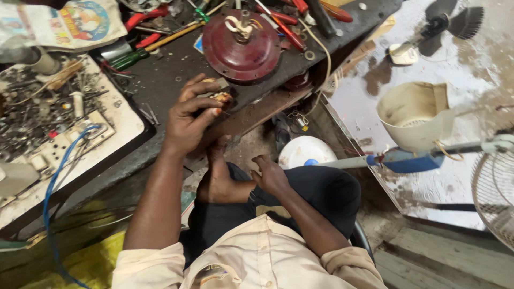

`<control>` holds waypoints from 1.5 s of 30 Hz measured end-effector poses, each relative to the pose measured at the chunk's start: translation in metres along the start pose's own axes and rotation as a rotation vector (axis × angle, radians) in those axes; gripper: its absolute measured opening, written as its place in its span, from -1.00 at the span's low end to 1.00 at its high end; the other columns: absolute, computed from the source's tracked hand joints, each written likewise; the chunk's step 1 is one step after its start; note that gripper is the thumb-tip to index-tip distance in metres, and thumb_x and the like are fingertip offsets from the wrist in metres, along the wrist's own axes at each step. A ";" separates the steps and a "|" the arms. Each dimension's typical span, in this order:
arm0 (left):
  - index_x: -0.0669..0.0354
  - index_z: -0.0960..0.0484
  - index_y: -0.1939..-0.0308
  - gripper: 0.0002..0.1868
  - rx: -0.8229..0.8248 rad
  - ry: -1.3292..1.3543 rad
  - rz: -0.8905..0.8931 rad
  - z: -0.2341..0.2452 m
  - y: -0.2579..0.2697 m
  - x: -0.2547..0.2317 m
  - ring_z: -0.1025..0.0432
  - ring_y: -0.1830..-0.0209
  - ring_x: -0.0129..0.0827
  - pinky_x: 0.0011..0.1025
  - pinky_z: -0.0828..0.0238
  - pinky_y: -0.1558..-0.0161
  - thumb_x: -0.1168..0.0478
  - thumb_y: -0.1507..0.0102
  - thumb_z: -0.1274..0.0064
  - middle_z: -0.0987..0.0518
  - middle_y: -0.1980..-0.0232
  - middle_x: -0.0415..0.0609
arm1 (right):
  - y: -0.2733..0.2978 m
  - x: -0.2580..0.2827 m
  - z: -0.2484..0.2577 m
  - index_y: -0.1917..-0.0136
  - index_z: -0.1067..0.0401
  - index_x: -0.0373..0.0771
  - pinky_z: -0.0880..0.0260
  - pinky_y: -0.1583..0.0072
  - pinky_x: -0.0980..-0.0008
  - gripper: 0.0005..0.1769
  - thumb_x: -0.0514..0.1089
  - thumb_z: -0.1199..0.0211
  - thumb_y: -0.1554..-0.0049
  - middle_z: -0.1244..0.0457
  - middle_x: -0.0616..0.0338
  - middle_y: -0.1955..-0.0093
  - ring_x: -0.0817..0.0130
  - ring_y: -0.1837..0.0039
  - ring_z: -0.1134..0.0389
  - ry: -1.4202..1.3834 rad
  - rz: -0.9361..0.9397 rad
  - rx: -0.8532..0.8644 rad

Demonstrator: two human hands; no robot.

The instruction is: The person sits at a cluttered workbench and manipulates a small electrical component, possibly a transformer, using their hands. They handle a blue wire, stripping and twisting it, and appear to be making connections to the component.

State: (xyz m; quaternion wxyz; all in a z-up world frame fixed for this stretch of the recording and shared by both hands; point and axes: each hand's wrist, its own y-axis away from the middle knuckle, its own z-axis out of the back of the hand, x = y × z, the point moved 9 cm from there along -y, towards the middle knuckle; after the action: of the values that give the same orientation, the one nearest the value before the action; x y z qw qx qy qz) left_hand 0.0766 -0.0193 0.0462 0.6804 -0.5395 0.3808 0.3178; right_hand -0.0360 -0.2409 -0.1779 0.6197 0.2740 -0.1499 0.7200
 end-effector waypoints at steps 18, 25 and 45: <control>0.07 -0.76 0.07 -0.81 0.012 -0.038 0.047 0.003 0.001 -0.001 -0.14 -0.62 -0.06 -0.07 -0.08 -0.57 0.35 -0.25 -0.28 -0.58 -0.29 -0.13 | -0.007 0.013 -0.001 -0.22 -0.42 -0.21 -0.43 -0.03 0.13 -0.55 -0.09 -0.36 -0.08 -0.29 -0.01 -0.13 0.08 0.02 -0.42 -0.011 0.034 -0.010; 0.06 -0.77 0.08 -0.82 0.002 -0.028 0.049 0.004 0.000 0.000 -0.15 -0.63 -0.07 -0.06 -0.13 -0.56 0.32 -0.25 -0.30 -0.59 -0.29 -0.15 | -0.008 0.013 -0.003 -0.23 -0.43 -0.21 -0.43 -0.04 0.12 -0.55 -0.09 -0.36 -0.09 -0.29 -0.01 -0.12 0.07 0.02 -0.42 -0.004 0.007 0.009; 0.09 -0.75 0.09 -0.86 0.009 -0.036 -0.005 0.001 -0.003 0.000 -0.26 -0.59 -0.09 0.01 0.02 -0.68 0.35 -0.28 -0.27 -0.59 -0.28 -0.08 | -0.007 0.005 0.006 -0.21 -0.41 -0.20 -0.46 0.01 0.14 -0.58 -0.13 -0.37 -0.09 -0.29 0.00 -0.14 0.13 0.03 -0.46 -0.072 0.040 -0.052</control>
State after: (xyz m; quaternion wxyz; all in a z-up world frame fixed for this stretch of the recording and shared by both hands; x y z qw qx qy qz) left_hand 0.0793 -0.0192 0.0472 0.6904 -0.5314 0.3688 0.3240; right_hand -0.0288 -0.2386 -0.1713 0.6062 0.2803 -0.1964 0.7179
